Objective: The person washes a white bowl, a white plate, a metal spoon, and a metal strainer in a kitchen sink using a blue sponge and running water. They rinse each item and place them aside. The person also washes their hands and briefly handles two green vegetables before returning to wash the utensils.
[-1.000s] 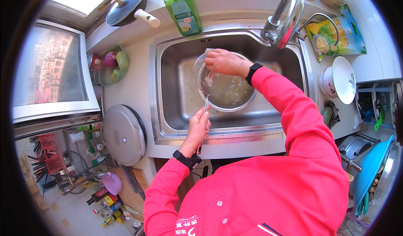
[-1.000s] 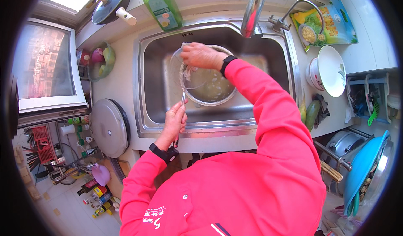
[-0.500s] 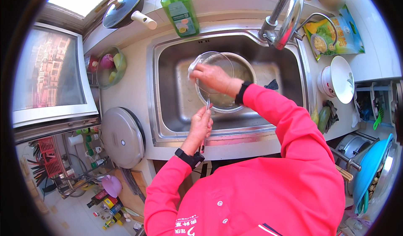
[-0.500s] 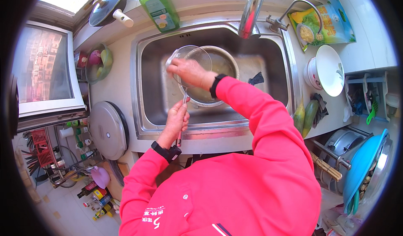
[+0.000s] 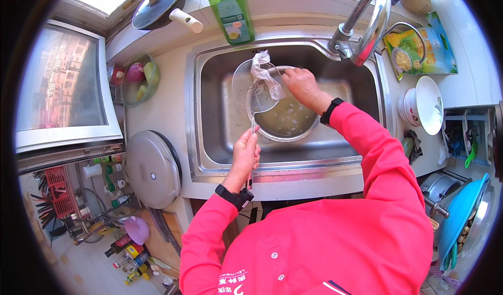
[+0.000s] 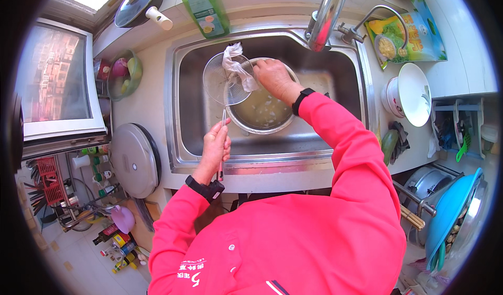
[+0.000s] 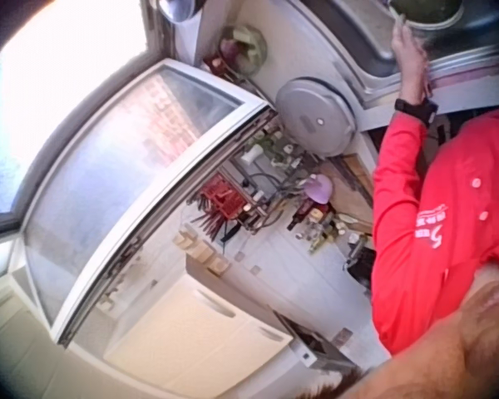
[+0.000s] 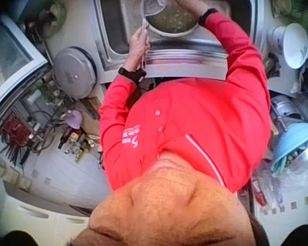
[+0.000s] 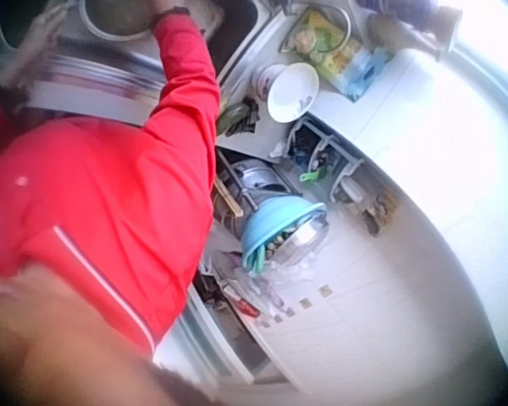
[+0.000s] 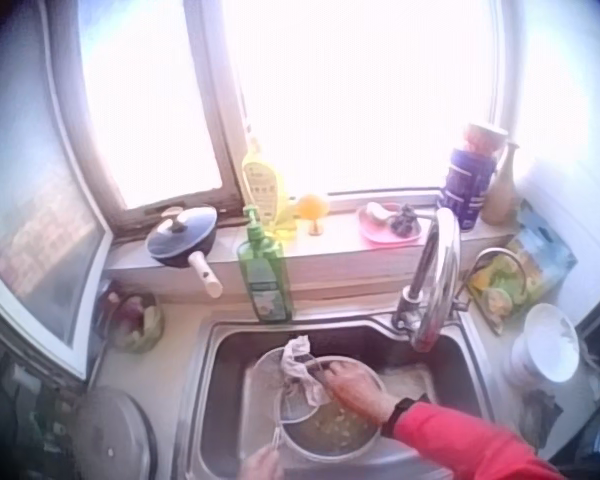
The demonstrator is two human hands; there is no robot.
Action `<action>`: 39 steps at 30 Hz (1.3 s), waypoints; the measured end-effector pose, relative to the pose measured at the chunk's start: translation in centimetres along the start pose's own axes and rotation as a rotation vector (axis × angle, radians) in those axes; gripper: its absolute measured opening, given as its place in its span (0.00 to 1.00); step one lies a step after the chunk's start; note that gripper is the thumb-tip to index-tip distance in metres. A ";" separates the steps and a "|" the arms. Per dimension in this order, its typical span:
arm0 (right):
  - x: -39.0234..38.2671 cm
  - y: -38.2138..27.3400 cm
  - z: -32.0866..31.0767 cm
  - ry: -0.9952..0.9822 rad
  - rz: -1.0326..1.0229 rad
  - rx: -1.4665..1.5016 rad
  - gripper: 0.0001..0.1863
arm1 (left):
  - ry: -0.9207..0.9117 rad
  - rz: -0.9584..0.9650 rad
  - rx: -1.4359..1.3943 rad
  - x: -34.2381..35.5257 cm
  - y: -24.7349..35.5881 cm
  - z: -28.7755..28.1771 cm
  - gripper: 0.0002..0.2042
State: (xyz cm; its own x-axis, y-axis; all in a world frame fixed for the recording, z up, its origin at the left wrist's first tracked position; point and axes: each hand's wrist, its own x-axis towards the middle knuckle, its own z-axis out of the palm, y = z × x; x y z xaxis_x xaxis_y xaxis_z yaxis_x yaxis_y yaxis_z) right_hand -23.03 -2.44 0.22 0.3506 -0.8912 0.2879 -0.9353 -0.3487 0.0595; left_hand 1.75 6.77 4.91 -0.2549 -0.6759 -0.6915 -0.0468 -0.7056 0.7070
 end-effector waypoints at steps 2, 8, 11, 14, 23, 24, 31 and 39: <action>0.4 -1.1 -0.5 0.096 0.154 0.130 0.07 | -0.011 -0.011 0.004 0.1 0.2 0.1 0.16; 2.9 -1.5 -1.9 0.172 -0.232 -0.031 0.06 | -0.047 -0.096 0.036 -0.4 -0.4 0.9 0.16; 2.5 -1.2 -2.0 0.061 -0.194 -0.067 0.05 | -0.034 -0.069 0.032 -0.4 -0.3 0.6 0.16; 1.7 -2.2 -1.6 0.115 -0.122 0.114 0.04 | -0.033 -0.055 0.035 -0.2 -0.2 0.2 0.16; 2.7 -3.4 0.0 0.189 -0.407 0.088 0.05 | -0.074 -0.119 0.056 -0.4 -1.4 1.3 0.15; 2.6 -2.9 0.2 0.167 -0.381 0.103 0.06 | -0.062 -0.087 0.073 -0.5 -1.4 1.2 0.16; -0.2 -2.2 1.2 0.114 -0.117 0.253 0.05 | -0.016 -0.028 0.000 -0.3 -1.2 1.0 0.16; 2.6 -9.9 1.5 0.084 0.504 1.126 0.06 | 0.014 -0.076 0.017 0.7 -0.9 1.9 0.16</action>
State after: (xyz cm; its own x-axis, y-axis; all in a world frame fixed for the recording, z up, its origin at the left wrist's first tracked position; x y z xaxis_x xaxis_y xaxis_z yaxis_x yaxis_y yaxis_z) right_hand -12.75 -1.73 -1.10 -0.0796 -0.9915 0.1033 -0.3891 -0.0645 -0.9189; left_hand -0.19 7.30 4.06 -0.2366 -0.6237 -0.7450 -0.0823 -0.7511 0.6550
